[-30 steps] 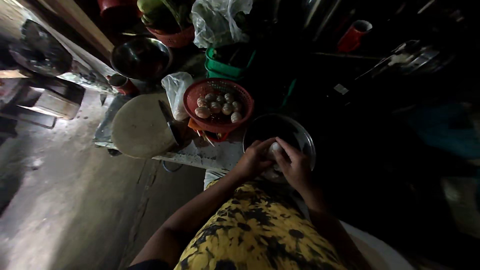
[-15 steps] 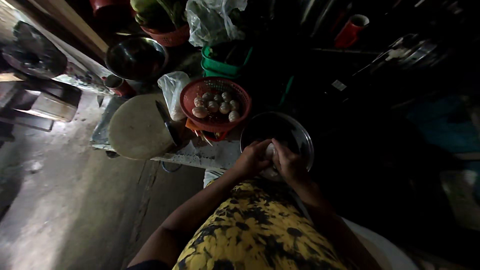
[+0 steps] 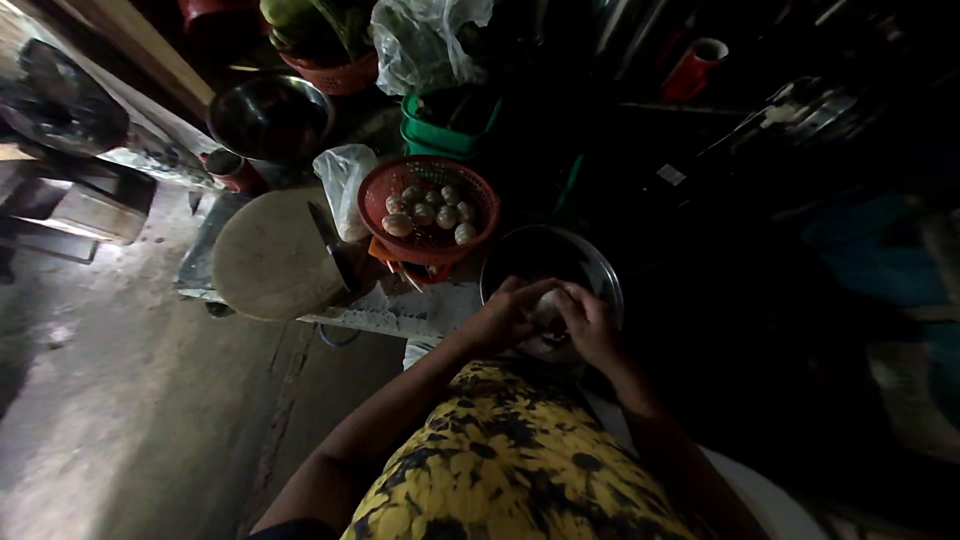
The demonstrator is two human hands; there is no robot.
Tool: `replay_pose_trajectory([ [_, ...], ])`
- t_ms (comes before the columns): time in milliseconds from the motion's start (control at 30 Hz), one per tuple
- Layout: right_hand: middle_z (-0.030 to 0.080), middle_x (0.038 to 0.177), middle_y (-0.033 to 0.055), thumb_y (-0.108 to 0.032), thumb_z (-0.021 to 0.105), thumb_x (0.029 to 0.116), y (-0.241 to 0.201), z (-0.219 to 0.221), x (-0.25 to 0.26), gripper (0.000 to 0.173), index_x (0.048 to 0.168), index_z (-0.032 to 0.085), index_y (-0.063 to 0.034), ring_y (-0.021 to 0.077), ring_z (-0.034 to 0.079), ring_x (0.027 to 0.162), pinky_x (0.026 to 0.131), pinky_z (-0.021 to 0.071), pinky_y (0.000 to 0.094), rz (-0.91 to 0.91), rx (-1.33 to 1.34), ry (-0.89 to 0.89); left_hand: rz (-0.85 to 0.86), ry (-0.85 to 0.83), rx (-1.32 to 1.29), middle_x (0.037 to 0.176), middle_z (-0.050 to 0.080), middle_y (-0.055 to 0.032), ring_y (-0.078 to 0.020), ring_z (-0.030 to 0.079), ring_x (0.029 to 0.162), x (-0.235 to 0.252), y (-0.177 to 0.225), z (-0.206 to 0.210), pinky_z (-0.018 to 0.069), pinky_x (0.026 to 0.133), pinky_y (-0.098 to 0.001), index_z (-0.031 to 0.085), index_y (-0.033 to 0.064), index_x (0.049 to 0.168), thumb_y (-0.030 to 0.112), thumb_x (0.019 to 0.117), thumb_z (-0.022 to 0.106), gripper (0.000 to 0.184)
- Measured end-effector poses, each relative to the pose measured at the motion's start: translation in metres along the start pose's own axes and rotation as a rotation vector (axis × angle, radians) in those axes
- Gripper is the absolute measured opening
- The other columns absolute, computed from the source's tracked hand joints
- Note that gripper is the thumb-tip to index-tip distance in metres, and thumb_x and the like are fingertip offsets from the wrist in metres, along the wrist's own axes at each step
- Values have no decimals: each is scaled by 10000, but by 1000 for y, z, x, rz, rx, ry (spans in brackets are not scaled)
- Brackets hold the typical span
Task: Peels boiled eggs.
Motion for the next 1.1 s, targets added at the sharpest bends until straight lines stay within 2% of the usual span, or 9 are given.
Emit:
replay_pose_trajectory([
  [67,691,1033,119,-252,511,1070,0,-3,-1,350,1184,661,43,72,657,900,821,557,266,43,76,41,21,49,-59,1338,557,-234,-259,614,1141,-1,1,-3,536,970,-374,532,64,1477,156,911,747,613],
  [133,677,987,105,-207,524,1057,-3,-7,-4,313,1117,661,68,45,638,873,806,545,236,7,115,140,23,117,-145,1325,590,-199,-202,656,1100,-2,-1,-8,570,938,-322,567,34,1431,214,943,736,546],
  [233,688,1023,127,-187,493,1072,-3,-3,-10,323,1170,642,83,55,662,893,815,566,235,-26,138,223,43,207,-155,1265,631,-174,-156,677,1020,-4,3,-10,583,881,-281,630,4,1348,219,979,688,431],
  [300,692,1020,134,-201,459,1082,-3,3,-12,354,1209,627,84,70,674,877,800,578,258,-39,124,232,88,237,-78,1242,643,-179,-166,677,1030,-5,8,-8,579,901,-293,648,-7,1321,212,989,669,398],
  [500,658,962,141,-190,445,1084,-7,19,-12,348,1208,574,108,115,638,775,720,564,309,-20,122,279,156,360,218,1182,687,-218,-273,706,1033,-8,24,5,575,923,-381,670,-32,1263,148,1034,555,313],
  [600,620,846,74,-181,434,1082,-2,24,-11,331,1185,578,99,79,587,675,638,540,282,-33,188,316,217,367,338,1124,695,-223,-308,715,990,-5,25,8,587,895,-406,662,-42,1240,91,1010,560,285],
  [800,603,864,66,-184,435,1081,1,19,-10,332,1159,575,106,51,582,732,698,530,248,-20,224,378,212,307,400,1147,684,-242,-357,706,1023,4,28,12,582,903,-457,640,-54,1254,59,972,603,306],
  [967,609,934,99,-148,396,1088,3,14,-11,335,1149,583,123,40,589,769,715,531,222,12,228,428,209,321,370,1073,692,-237,-343,716,925,10,29,9,592,841,-451,667,-63,1173,45,969,594,243],
  [1100,642,1039,171,-158,333,1089,2,3,-10,406,1136,607,138,104,621,951,879,523,262,21,236,469,34,332,145,1091,689,-201,-260,690,944,19,17,-3,564,877,-400,682,-57,1146,96,1042,508,254],
])
Point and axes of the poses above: each hand's wrist, its own x-axis towards the middle knuckle, its own z-axis out of the palm, y = z × x, the point moved 7 cm from there along x, towards the middle knuckle
